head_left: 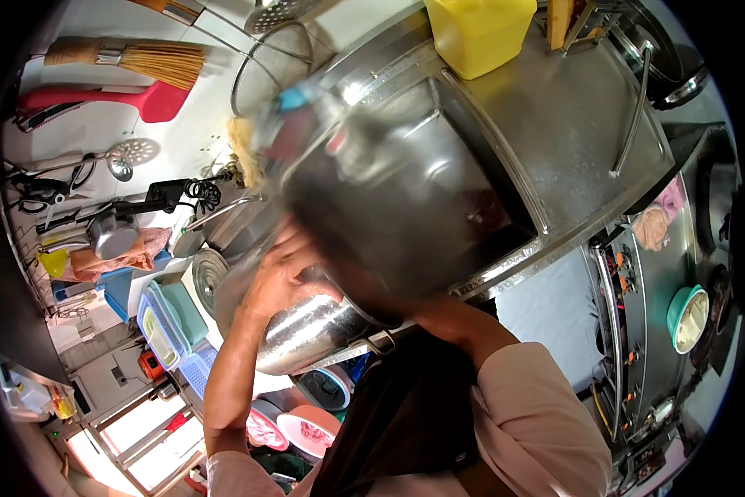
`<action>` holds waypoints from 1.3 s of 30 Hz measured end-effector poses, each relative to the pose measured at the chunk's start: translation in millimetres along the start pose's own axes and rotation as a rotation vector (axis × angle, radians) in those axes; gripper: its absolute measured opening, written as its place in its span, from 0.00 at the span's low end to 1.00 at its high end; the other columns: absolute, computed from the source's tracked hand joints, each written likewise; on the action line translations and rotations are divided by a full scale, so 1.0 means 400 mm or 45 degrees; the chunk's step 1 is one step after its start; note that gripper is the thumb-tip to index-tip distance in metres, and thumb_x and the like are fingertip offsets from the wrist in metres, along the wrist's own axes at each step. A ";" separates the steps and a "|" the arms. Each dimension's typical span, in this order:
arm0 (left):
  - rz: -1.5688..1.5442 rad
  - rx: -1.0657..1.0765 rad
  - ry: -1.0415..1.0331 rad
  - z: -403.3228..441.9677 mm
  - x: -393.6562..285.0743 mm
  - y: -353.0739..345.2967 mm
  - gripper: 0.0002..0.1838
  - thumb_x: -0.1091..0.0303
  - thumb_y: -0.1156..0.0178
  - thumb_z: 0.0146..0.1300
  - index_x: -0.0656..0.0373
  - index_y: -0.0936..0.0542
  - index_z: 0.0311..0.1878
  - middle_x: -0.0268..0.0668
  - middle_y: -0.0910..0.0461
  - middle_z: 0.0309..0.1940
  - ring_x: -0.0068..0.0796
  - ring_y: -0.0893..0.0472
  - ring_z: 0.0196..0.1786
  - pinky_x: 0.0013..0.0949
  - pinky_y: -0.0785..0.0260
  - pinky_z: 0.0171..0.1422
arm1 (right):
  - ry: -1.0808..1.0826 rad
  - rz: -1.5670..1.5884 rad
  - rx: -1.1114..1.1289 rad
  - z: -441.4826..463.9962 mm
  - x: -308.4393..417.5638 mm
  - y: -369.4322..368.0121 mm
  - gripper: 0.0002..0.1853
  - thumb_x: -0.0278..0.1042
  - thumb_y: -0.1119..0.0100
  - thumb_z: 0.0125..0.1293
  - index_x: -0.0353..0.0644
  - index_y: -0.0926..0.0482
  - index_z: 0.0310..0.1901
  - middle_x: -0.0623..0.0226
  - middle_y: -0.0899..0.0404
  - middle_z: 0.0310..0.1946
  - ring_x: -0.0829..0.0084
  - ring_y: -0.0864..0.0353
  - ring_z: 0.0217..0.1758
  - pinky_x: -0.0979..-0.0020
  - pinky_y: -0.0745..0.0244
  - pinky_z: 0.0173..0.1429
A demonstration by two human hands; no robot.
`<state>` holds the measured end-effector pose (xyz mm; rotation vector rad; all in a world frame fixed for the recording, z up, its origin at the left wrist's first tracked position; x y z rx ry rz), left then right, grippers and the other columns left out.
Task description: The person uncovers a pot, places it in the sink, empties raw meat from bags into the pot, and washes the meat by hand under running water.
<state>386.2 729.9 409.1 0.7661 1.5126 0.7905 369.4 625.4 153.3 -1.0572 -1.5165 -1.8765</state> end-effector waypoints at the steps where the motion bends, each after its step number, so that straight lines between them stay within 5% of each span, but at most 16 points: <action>1: -0.014 0.010 -0.002 0.004 -0.001 0.001 0.29 0.49 0.18 0.32 0.58 0.16 0.35 0.38 0.19 0.40 0.47 0.21 0.55 0.59 0.43 0.81 | 0.004 0.021 -0.019 -0.001 -0.001 -0.002 0.33 0.51 0.36 0.60 0.45 0.26 0.64 0.56 0.25 0.53 0.52 0.26 0.56 0.51 0.29 0.59; 23: -0.040 -0.080 0.023 -0.082 0.012 0.029 0.34 0.41 0.21 0.31 0.59 0.21 0.34 0.34 0.19 0.37 0.43 0.20 0.52 0.62 0.44 0.81 | -0.070 -0.056 0.082 -0.003 0.020 -0.032 0.37 0.52 0.35 0.58 0.42 0.29 0.67 0.53 0.26 0.59 0.51 0.28 0.60 0.52 0.32 0.64; 26: -0.066 -0.087 0.042 -0.076 0.030 0.022 0.34 0.42 0.21 0.31 0.59 0.21 0.34 0.33 0.20 0.38 0.43 0.20 0.52 0.61 0.44 0.81 | -0.025 0.068 0.039 -0.015 -0.028 -0.155 0.37 0.52 0.36 0.59 0.40 0.28 0.67 0.52 0.25 0.58 0.50 0.28 0.60 0.51 0.32 0.63; 39: -0.026 -0.004 0.081 -0.019 0.073 -0.011 0.32 0.46 0.20 0.33 0.59 0.21 0.36 0.33 0.21 0.38 0.41 0.20 0.51 0.60 0.45 0.82 | -0.073 0.073 0.068 -0.003 0.005 -0.007 0.30 0.48 0.37 0.61 0.42 0.28 0.62 0.51 0.25 0.52 0.47 0.26 0.56 0.45 0.28 0.59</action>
Point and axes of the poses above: each hand's wrist, its own z-axis towards the middle knuckle, its own y-axis out of the back of the hand, x = y × z, the point moved 2 cm from there along z, towards the middle knuckle
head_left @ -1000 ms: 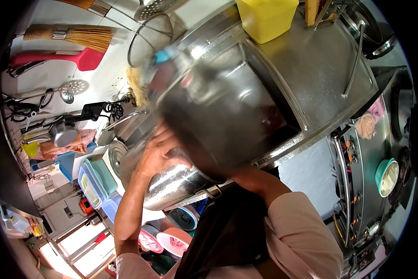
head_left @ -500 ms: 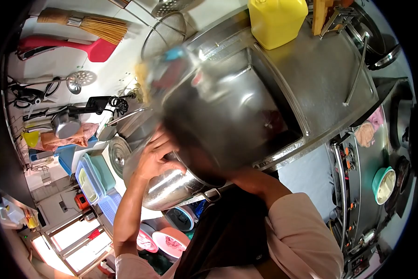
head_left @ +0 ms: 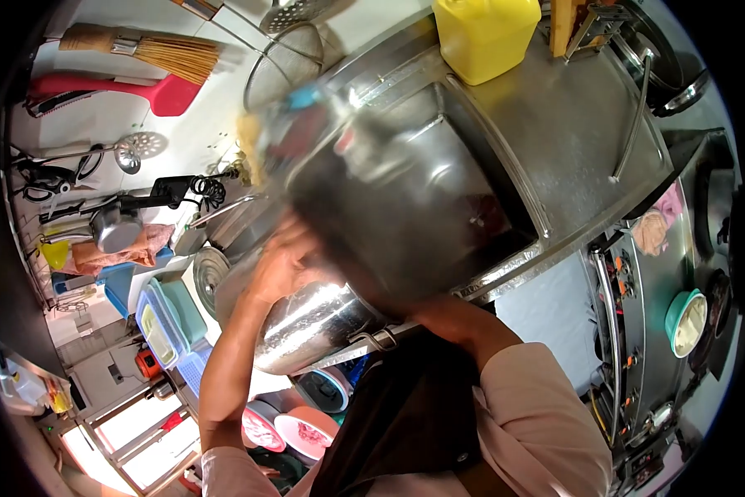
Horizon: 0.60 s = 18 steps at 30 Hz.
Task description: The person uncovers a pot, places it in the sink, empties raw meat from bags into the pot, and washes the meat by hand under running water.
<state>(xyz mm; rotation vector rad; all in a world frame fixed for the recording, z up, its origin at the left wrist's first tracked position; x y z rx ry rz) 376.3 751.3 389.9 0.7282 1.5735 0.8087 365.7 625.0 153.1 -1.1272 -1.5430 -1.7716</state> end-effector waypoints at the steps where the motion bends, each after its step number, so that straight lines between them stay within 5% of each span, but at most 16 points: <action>1: 0.005 0.009 -0.001 0.004 -0.002 -0.001 0.32 0.46 0.20 0.33 0.59 0.21 0.36 0.33 0.21 0.38 0.41 0.20 0.51 0.60 0.45 0.82 | 0.011 0.003 -0.013 0.000 -0.001 0.000 0.30 0.47 0.37 0.61 0.43 0.28 0.62 0.51 0.25 0.52 0.47 0.26 0.56 0.45 0.28 0.58; 18: 0.031 0.039 -0.041 0.006 0.013 -0.002 0.32 0.46 0.20 0.33 0.58 0.20 0.36 0.33 0.21 0.37 0.40 0.19 0.50 0.60 0.45 0.81 | 0.016 -0.002 0.021 -0.002 0.009 0.011 0.29 0.45 0.40 0.63 0.41 0.28 0.64 0.49 0.25 0.55 0.46 0.26 0.57 0.45 0.31 0.63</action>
Point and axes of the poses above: each hand's wrist, its own z-axis towards the middle knuckle, its own y-axis out of the back of the hand, x = y × z, the point moved 2 cm from there along z, towards the middle knuckle
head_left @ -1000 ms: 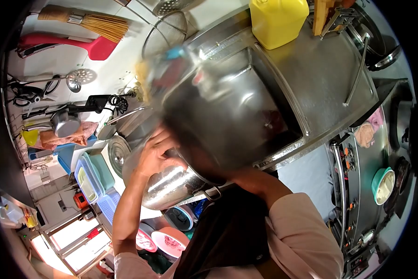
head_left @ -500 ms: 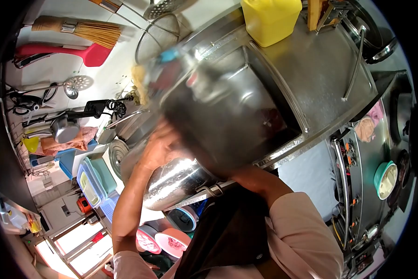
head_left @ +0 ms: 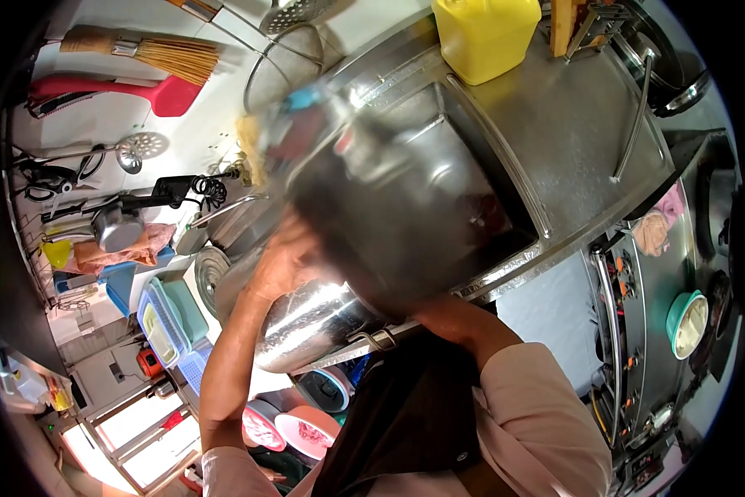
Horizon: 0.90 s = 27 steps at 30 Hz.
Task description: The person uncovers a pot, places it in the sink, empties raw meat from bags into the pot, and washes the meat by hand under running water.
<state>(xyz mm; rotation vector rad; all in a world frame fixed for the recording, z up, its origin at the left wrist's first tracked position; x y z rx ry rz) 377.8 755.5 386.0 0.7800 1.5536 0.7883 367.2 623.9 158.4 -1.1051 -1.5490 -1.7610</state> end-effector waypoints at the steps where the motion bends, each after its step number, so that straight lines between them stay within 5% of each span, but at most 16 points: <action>1: 0.000 -0.004 -0.013 -0.001 0.001 0.001 0.32 0.47 0.20 0.32 0.58 0.20 0.36 0.33 0.21 0.37 0.40 0.19 0.50 0.60 0.45 0.81 | -0.007 0.004 -0.003 -0.001 0.000 0.000 0.29 0.45 0.40 0.63 0.41 0.28 0.64 0.49 0.25 0.55 0.46 0.26 0.57 0.46 0.31 0.64; 27: 0.009 -0.005 -0.001 0.010 -0.004 -0.007 0.31 0.46 0.20 0.34 0.58 0.20 0.36 0.32 0.20 0.37 0.39 0.19 0.51 0.61 0.45 0.82 | -0.054 0.076 -0.026 -0.008 -0.002 0.001 0.31 0.48 0.38 0.63 0.40 0.29 0.64 0.48 0.25 0.54 0.44 0.27 0.59 0.44 0.29 0.62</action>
Point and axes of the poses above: each hand's wrist, its own z-axis towards the middle knuckle, its own y-axis out of the back of the hand, x = y × z, the point moved 2 cm from there along z, towards the middle knuckle
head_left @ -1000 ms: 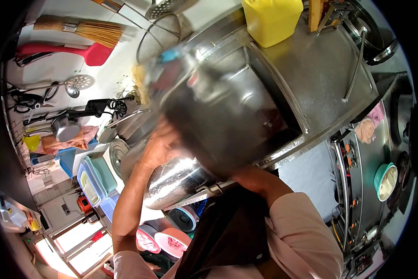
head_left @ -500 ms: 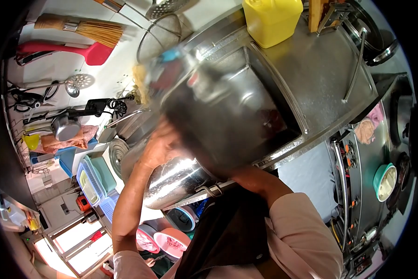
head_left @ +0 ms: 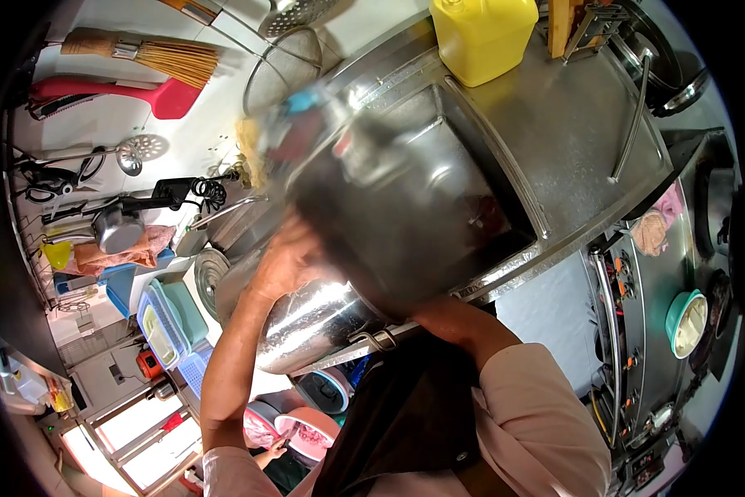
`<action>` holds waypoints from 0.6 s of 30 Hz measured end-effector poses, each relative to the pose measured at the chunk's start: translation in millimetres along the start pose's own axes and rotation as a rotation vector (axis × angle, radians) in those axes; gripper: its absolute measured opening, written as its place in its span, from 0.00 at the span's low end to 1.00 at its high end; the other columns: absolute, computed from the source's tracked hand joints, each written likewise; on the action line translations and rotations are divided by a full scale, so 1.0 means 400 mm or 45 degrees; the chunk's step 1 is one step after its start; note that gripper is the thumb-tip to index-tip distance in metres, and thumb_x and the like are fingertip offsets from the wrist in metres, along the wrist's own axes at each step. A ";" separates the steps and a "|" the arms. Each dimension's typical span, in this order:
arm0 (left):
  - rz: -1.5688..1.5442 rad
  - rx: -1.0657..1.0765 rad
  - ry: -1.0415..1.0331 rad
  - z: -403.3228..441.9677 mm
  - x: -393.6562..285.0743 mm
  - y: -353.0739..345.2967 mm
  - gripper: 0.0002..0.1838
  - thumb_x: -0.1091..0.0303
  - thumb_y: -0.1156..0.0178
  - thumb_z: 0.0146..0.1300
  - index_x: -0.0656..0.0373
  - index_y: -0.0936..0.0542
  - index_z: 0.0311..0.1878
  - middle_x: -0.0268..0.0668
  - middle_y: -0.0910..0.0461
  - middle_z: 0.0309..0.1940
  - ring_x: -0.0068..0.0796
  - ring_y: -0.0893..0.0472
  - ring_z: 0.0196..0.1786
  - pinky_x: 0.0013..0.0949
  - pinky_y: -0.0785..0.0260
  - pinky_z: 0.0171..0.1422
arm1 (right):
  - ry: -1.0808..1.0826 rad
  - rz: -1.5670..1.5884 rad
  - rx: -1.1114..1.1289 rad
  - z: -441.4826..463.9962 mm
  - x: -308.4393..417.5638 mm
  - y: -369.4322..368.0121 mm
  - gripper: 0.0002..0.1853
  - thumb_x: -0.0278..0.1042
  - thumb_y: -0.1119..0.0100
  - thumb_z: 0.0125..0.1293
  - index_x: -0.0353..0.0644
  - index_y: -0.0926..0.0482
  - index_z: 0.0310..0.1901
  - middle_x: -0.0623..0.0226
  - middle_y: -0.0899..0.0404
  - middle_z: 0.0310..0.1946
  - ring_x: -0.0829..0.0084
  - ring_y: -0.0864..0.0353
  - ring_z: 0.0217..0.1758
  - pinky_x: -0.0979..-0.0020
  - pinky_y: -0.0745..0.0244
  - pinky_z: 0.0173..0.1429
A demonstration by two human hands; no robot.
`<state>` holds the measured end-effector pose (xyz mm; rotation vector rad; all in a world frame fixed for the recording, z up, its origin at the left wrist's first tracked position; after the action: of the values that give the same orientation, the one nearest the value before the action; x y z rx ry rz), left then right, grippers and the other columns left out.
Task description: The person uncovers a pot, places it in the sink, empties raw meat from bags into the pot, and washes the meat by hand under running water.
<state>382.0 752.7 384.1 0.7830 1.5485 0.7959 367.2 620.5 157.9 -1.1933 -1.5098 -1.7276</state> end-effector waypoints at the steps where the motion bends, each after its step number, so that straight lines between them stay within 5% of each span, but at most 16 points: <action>1: 0.004 0.000 -0.002 0.000 0.001 -0.001 0.31 0.46 0.20 0.34 0.58 0.20 0.36 0.32 0.20 0.37 0.39 0.19 0.51 0.61 0.44 0.82 | 0.004 -0.009 -0.010 0.003 -0.002 -0.006 0.31 0.49 0.38 0.63 0.41 0.29 0.64 0.48 0.25 0.54 0.45 0.27 0.59 0.44 0.29 0.62; 18: -0.049 -0.006 -0.018 -0.012 0.004 0.008 0.32 0.48 0.19 0.30 0.58 0.20 0.36 0.33 0.20 0.37 0.41 0.20 0.51 0.61 0.45 0.81 | -0.013 -0.070 -0.024 0.002 -0.003 -0.031 0.34 0.50 0.35 0.59 0.41 0.29 0.64 0.49 0.24 0.55 0.47 0.26 0.59 0.45 0.29 0.61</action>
<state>377.1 755.5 386.5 0.7515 1.5441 0.7642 357.6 623.6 150.9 -1.1826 -1.5488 -1.7777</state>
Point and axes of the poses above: each hand's wrist, its own z-axis towards the middle knuckle, its own y-axis out of the back of the hand, x = y × z, the point moved 2 cm from there along z, towards the middle knuckle
